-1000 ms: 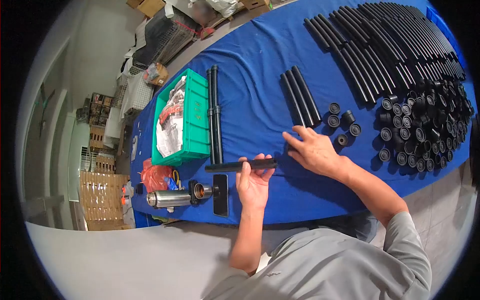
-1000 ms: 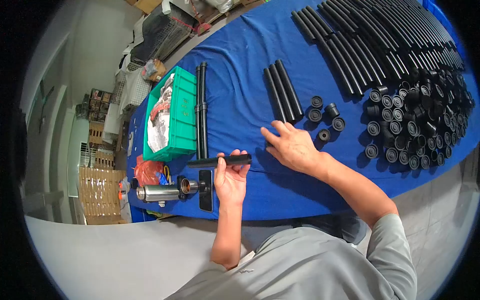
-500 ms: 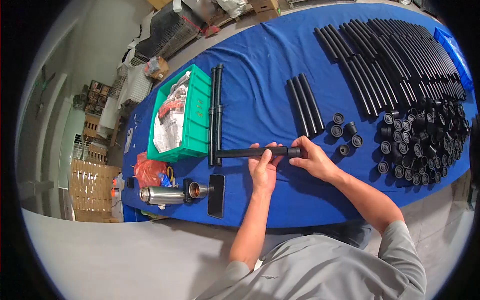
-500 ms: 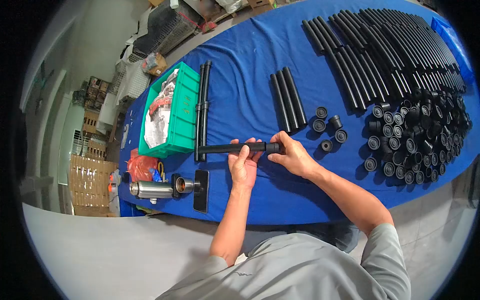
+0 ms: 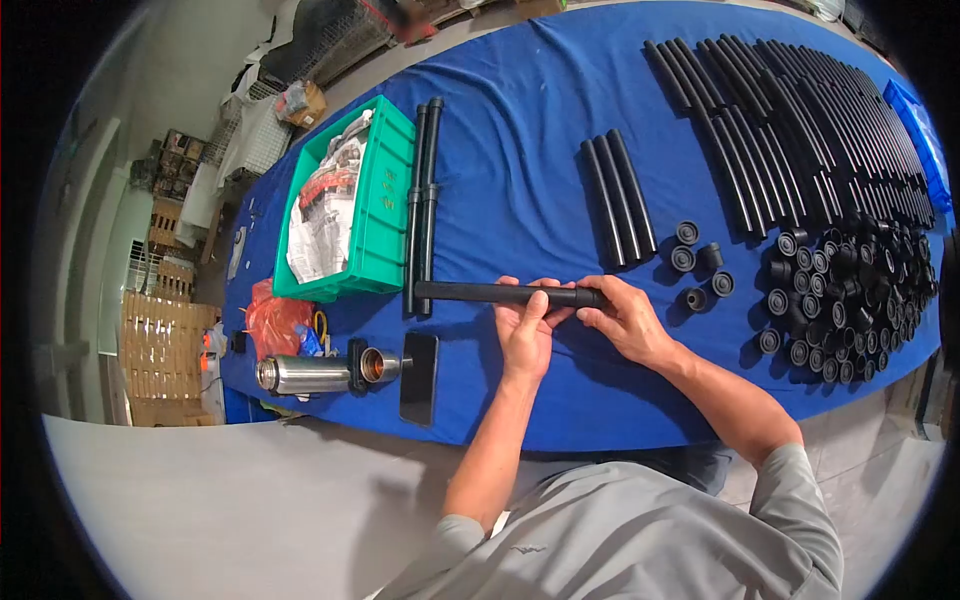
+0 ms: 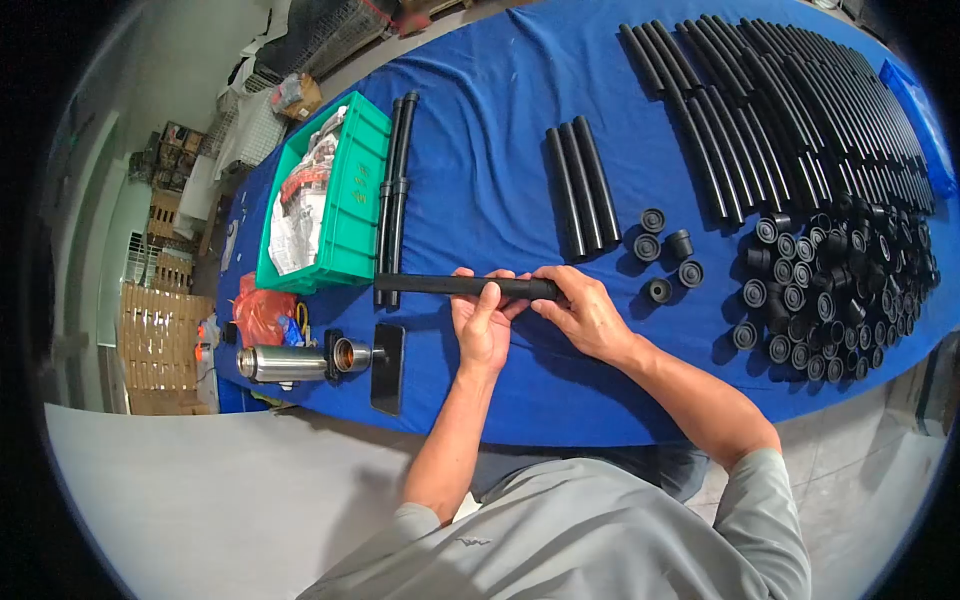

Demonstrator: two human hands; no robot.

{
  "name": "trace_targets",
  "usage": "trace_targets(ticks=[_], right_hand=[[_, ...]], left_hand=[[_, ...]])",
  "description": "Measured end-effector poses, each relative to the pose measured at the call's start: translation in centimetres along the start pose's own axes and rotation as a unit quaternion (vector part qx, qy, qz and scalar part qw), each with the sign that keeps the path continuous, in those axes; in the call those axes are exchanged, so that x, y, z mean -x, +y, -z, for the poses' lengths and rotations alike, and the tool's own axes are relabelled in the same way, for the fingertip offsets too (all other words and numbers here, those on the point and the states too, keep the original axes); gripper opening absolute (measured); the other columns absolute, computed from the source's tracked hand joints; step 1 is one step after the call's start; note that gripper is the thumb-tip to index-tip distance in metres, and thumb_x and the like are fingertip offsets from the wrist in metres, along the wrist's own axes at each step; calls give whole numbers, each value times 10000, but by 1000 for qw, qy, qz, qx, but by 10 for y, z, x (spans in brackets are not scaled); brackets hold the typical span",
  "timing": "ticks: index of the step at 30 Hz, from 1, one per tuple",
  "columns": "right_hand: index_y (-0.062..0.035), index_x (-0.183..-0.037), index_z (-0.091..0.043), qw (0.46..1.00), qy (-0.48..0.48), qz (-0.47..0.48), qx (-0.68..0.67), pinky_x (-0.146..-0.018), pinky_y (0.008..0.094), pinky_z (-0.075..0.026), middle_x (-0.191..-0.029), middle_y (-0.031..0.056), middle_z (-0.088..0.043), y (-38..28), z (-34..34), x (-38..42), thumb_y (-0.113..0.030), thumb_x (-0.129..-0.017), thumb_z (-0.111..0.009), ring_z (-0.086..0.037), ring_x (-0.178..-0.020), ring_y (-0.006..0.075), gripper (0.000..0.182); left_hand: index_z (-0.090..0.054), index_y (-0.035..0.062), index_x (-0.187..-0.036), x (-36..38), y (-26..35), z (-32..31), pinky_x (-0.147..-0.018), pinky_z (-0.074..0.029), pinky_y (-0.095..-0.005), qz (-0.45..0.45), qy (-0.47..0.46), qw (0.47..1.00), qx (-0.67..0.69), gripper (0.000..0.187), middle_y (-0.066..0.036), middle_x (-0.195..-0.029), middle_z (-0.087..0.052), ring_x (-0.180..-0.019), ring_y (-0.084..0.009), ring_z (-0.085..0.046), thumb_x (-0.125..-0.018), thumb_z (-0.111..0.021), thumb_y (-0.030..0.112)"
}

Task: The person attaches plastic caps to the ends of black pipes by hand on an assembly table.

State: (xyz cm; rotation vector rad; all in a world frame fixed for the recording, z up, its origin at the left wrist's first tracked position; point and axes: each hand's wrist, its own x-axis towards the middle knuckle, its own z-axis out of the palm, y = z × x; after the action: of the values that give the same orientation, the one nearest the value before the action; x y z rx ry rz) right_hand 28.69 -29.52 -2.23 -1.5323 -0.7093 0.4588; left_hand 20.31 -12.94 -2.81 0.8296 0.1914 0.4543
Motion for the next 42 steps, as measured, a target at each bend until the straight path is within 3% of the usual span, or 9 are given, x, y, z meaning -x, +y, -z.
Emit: trace_targets(ticks=[8, 14, 17, 20, 21, 23, 27, 36, 42], right_hand=[[0, -1264, -609, 994, 6, 59, 95, -720, 388, -529, -1006, 155, -647, -17, 2, -3, -103, -930, -731, -649, -791, 285, 371], [-14, -1279, -609, 990, 28, 94, 102, -690, 320, -533, -972, 97, -655, -7, -2, -1, -142, -936, -751, -653, -792, 177, 393], [-7, -1269, -618, 999, -7, 5, 34, -667, 278, -527, -879, 47, -663, -9, 4, 4, -183, -938, -765, -645, -755, 122, 403], [17, -1206, -633, 984, -73, -136, -91, -599, 305, -491, -809, 52, -655, -22, 9, 9, -230, -923, -780, -627, -706, 109, 403], [20, -1183, -648, 990, -68, -119, -7, -564, 268, -480, -759, 24, -633, -30, 14, 12, -244, -949, -752, -614, -653, 88, 368], [22, -1182, -649, 992, -49, -111, -16, -549, 279, -481, -754, 24, -625, -26, 18, 15, -238, -947, -754, -611, -632, 91, 365], [30, -1176, -647, 997, -3, -63, -45, -510, 303, -460, -744, 32, -623, -17, 13, 14, -229, -946, -754, -594, -584, 99, 362], [33, -1135, -642, 995, -19, 25, 94, -709, 439, -495, -847, 179, -627, -19, 22, 11, -182, -925, -721, -651, -782, 340, 311], [25, -1139, -626, 983, 5, 95, 157, -708, 432, -497, -875, 184, -628, -16, 17, 14, -161, -903, -748, -651, -788, 346, 324]], left_hand=[[-458, 173, -1253, 1, -6, -1, -864, -658, -496, -10, 46, 999, -11, 368, -172, -1118, -707, -1050, -364, -728, -984, -688, 73], [-493, 155, -1229, -2, -2, 5, -863, -656, -471, 22, 18, 1000, -1, 335, -171, -1115, -712, -1044, -348, -732, -978, -703, 85], [-525, 136, -1218, -8, 5, 10, -921, -632, -478, 53, -34, 998, -4, 317, -175, -1145, -709, -1094, -355, -713, -970, -719, 97], [-551, 106, -1269, -8, 12, 17, -1002, -591, -491, 94, -90, 991, -32, 341, -191, -1238, -686, -1209, -368, -660, -973, -719, 129], [-553, 104, -1280, -8, 17, 16, -1005, -590, -493, 115, -96, 988, -27, 345, -193, -1253, -680, -1223, -370, -652, -976, -714, 134], [-562, 94, -1309, -8, 32, 13, -1013, -592, -498, 141, -112, 983, 17, 336, -207, -1285, -666, -1247, -378, -640, -998, -682, 140], [-583, 85, -1275, -13, 21, 35, -977, -622, -477, 93, -76, 992, 49, 274, -211, -1267, -681, -1248, -380, -642, -1010, -653, 102], [-624, 106, -1165, -2, 15, 25, -943, -638, -470, 54, -32, 997, 47, 204, -188, -1190, -715, -1160, -372, -692, -976, -703, 95], [-615, 98, -1182, -5, 18, 25, -944, -638, -472, 86, -35, 994, 63, 205, -191, -1210, -701, -1214, -370, -664, -989, -682, 92]])
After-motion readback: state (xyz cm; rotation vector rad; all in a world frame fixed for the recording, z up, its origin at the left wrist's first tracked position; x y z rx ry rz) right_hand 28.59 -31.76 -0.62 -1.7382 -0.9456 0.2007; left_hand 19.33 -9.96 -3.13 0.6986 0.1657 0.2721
